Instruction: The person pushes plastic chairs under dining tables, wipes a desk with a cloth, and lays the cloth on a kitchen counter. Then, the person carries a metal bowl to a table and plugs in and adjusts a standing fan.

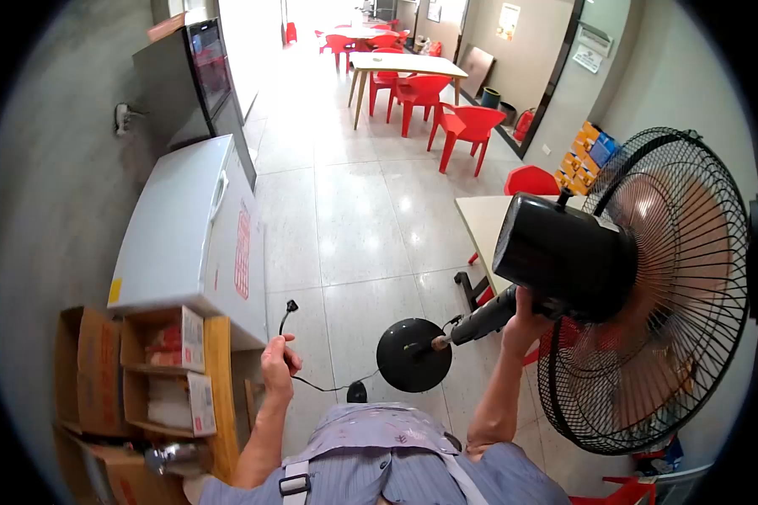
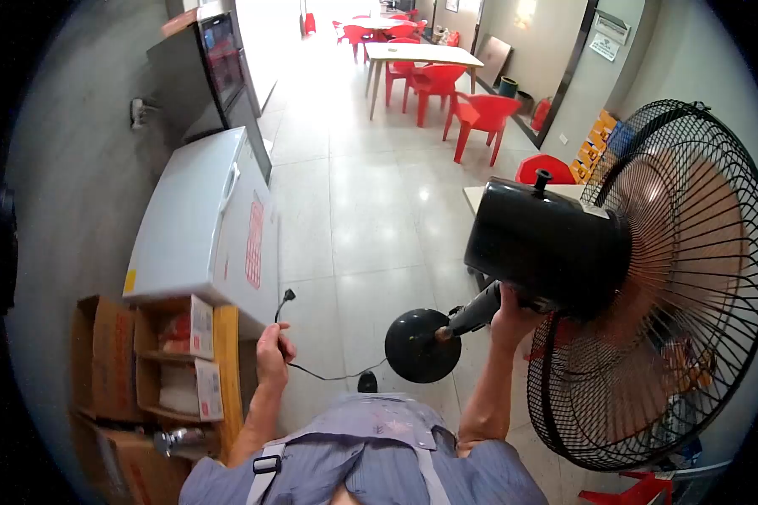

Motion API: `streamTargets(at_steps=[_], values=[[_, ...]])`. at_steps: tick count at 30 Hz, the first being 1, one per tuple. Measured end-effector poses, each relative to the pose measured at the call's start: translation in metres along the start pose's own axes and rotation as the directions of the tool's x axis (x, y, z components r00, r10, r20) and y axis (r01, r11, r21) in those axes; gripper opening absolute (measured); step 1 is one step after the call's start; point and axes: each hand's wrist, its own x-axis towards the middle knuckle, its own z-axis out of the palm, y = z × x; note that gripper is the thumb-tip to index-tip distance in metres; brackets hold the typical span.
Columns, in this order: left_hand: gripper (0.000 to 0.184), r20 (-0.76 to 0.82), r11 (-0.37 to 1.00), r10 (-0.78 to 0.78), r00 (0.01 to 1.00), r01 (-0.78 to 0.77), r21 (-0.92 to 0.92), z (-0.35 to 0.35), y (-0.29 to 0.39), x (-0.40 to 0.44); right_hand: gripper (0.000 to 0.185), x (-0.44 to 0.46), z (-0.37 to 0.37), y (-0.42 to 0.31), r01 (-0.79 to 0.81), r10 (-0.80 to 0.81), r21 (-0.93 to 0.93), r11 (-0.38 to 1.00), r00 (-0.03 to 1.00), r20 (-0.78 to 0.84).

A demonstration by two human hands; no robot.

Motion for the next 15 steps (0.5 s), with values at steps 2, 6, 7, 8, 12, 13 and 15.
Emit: streamTargets(at_steps=[2, 6, 7, 8, 12, 13, 15], values=[[0.03, 0.041, 0.999, 0.017, 0.999, -0.019, 0.041, 0.018, 0.025, 0.056, 0.062, 0.019, 0.032, 0.017, -0.068, 0.067, 0.045, 0.997, 0.997, 0.023], [0.032, 0.134, 0.995, 0.064, 0.989, -0.074, 0.07, 0.067, 0.057, 0.166, 0.056, 0.057, 0.113, 0.049, -0.025, 0.034, 0.115, 0.993, 0.997, -0.074], [0.032, 0.156, 0.992, 0.088, 0.984, -0.1, 0.072, 0.079, 0.061, 0.191, 0.051, 0.064, 0.136, 0.053, 0.055, -0.032, 0.163, 0.985, 0.99, -0.139], [0.029, 0.15, 0.994, 0.09, 0.985, -0.098, 0.046, 0.094, 0.066, 0.212, 0.049, 0.073, 0.157, 0.06, 0.045, -0.017, 0.225, 0.973, 0.992, -0.128], [0.024, 0.122, 0.98, 0.168, 0.978, -0.179, 0.085, 0.151, 0.083, 0.29, 0.051, 0.115, 0.233, 0.099, -0.095, 0.116, 0.231, 0.968, 0.99, -0.08], [0.024, 0.126, 0.98, 0.164, 0.978, -0.176, 0.093, 0.16, 0.085, 0.305, 0.052, 0.121, 0.252, 0.111, -0.184, 0.219, 0.335, 0.924, 0.973, -0.068], [0.025, 0.088, 0.985, 0.12, 0.989, -0.13, 0.116, 0.179, 0.094, 0.341, 0.052, 0.14, 0.29, 0.131, -0.165, 0.203, 0.298, 0.94, 0.974, -0.101]])
